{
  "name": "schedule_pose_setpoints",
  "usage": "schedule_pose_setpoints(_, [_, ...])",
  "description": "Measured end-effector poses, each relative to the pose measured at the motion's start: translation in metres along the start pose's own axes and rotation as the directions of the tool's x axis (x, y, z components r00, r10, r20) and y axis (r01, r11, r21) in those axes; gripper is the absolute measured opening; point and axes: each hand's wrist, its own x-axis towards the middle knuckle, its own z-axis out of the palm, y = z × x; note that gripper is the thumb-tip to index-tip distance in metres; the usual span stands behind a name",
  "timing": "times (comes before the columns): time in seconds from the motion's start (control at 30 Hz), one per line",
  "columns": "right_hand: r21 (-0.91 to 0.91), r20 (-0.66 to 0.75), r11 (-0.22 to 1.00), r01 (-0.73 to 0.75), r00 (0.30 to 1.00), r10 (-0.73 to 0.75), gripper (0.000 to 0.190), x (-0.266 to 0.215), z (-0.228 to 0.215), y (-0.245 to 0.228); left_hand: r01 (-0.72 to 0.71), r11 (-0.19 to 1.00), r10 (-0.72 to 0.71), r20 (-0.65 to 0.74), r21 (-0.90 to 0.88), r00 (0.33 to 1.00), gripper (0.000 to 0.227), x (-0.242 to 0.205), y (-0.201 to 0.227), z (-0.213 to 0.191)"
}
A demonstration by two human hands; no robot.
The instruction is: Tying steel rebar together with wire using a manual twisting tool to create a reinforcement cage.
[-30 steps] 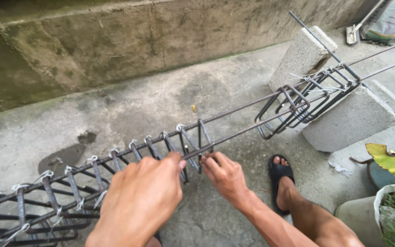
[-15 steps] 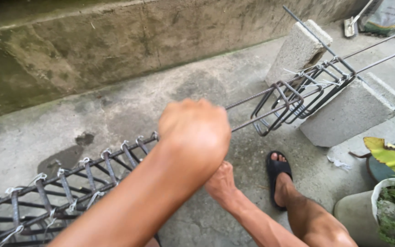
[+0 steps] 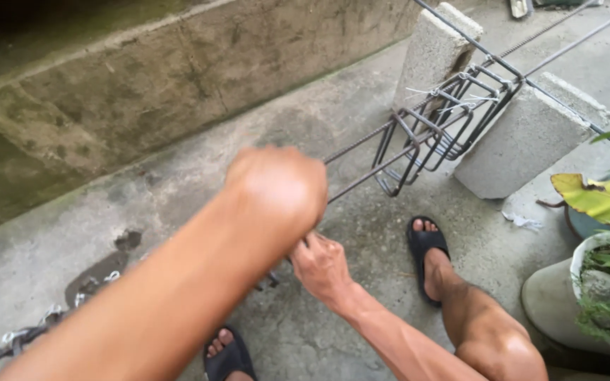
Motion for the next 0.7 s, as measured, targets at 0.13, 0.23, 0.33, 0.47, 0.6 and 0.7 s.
schedule_pose_setpoints(0.13, [0.079,-0.067,0.997,0.001,0.998,0.005,0.007,0.0,-0.007,0.004,-0.036,0.994,0.031,-0.054,-0.1,0.998,0.015,-0.04,0.001,0.026])
schedule_pose_setpoints(0.23, [0.226,-0.067,0.969,-0.097,0.991,0.114,0.013,0.018,-0.041,-0.013,0.062,0.998,-0.052,-0.257,0.031,0.965,0.012,-0.081,0.005,0.063])
schedule_pose_setpoints(0.33, [0.26,-0.072,0.959,-0.112,0.988,0.135,0.011,0.017,-0.045,-0.011,0.138,0.977,-0.091,-0.268,0.163,0.959,0.04,-0.102,-0.004,0.102])
schedule_pose_setpoints(0.47, [0.292,-0.06,0.944,-0.153,0.982,0.177,0.013,0.015,-0.047,-0.007,0.26,0.965,-0.259,0.038,-0.021,0.965,0.063,-0.114,-0.019,0.14])
schedule_pose_setpoints(0.6, [0.427,0.014,0.855,-0.293,0.948,0.318,0.013,0.021,-0.052,-0.005,0.346,0.935,-0.339,0.094,-0.073,0.936,0.082,-0.115,-0.021,0.178])
schedule_pose_setpoints(0.7, [0.496,0.089,0.792,-0.355,0.928,0.361,0.01,0.026,-0.051,-0.002,0.384,0.91,-0.356,0.178,-0.159,0.917,0.103,-0.122,-0.025,0.172])
